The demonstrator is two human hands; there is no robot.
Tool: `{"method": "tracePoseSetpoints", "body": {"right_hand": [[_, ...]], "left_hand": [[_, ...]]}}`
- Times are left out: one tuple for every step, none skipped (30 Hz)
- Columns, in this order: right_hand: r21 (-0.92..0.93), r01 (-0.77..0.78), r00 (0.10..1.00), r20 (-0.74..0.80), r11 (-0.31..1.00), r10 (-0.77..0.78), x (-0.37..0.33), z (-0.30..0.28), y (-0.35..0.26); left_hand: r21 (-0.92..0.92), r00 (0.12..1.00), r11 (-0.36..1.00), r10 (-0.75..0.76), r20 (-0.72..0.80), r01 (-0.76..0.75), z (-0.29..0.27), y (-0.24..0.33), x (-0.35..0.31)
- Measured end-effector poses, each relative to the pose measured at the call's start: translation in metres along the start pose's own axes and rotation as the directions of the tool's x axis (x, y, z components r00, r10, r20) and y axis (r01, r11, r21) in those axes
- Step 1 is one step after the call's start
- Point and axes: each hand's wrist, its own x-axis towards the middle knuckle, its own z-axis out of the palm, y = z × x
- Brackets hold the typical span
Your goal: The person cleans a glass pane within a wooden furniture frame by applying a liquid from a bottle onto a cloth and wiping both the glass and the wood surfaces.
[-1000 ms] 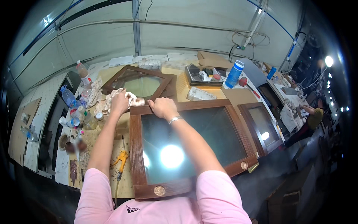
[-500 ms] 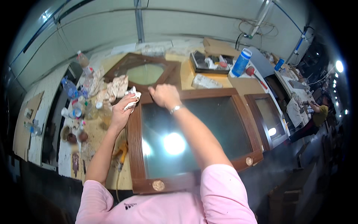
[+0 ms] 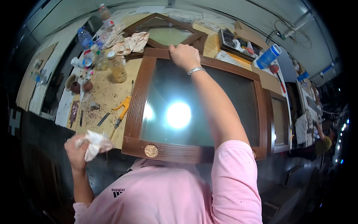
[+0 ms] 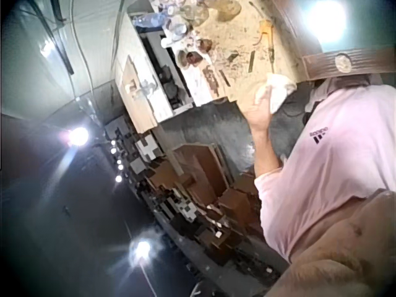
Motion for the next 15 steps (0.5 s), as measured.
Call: {"method": "tracePoseSetpoints", "body": {"right_hand": [[-0.008,0.001,1.0,-0.001,1.0,-0.001,0.0,0.0,0.001],[-0.005,0.012,1.0,0.009,1.0,-0.012,0.0,-0.001,-0.002],[-0.007,0.012,1.0,0.015,1.0,-0.012,0.001,-0.001,-0.002],[-0.011,0.014,1.0,0.025,1.0,-0.014,0.0,-0.002,-0.003],[-0.019,0.012,1.0,0.028,1.0,-0.011,-0.001,-0.004,-0.001],[-0.03,0.008,1.0,0.027,1.0,-0.007,-0.001,-0.006,0.002],[-0.027,0.009,1.0,0.03,1.0,-0.008,-0.002,-0.006,-0.001],[-0.015,0.013,0.999,0.03,1.0,-0.013,-0.003,-0.005,-0.004],[-0.015,0.008,1.0,0.028,1.0,-0.007,-0.003,-0.005,-0.002],[-0.015,0.001,1.0,0.025,1.0,-0.001,-0.002,-0.005,0.001],[-0.016,-0.008,1.0,0.021,1.0,0.008,-0.002,-0.006,0.003],[-0.017,0.008,0.999,0.035,1.0,-0.007,-0.002,-0.006,0.002],[-0.011,0.002,0.999,0.04,1.0,-0.002,-0.004,-0.004,0.001],[-0.007,0.007,0.999,0.04,1.0,-0.007,-0.003,-0.004,-0.003],[-0.007,0.01,0.999,0.039,1.0,-0.009,-0.003,-0.004,-0.006]], "left_hand": [[-0.055,0.986,0.984,0.168,-0.014,-0.169,0.014,0.008,0.005],[0.0,0.914,0.914,0.405,0.007,-0.405,0.036,0.017,0.008],[0.092,0.829,0.829,0.534,0.163,-0.552,0.057,0.027,0.012],[0.135,0.706,0.706,0.637,0.309,-0.695,0.076,0.037,0.014],[0.188,0.595,0.606,0.589,0.547,-0.773,0.086,0.046,0.014],[0.145,0.648,0.671,0.599,0.47,-0.727,0.085,0.037,0.015],[0.108,0.701,0.729,0.592,0.397,-0.676,0.074,0.02,0.014],[0.061,0.749,0.778,0.575,0.329,-0.625,0.059,0.003,0.014],[0.384,0.895,0.809,0.412,0.17,-0.445,0.047,0.0,0.013],[0.39,0.911,0.838,0.411,0.008,-0.382,0.043,-0.003,0.02],[0.293,0.96,0.925,0.271,-0.065,-0.241,0.041,-0.001,0.011],[0.287,0.901,0.863,0.433,0.008,-0.417,0.05,0.004,0.007],[0.269,0.816,0.777,0.573,0.074,-0.57,0.063,0.011,0.0],[0.107,0.736,0.735,0.637,0.231,-0.67,0.081,0.029,0.003],[0.201,0.668,0.667,0.577,0.47,-0.717,0.088,0.031,0.006]]}}
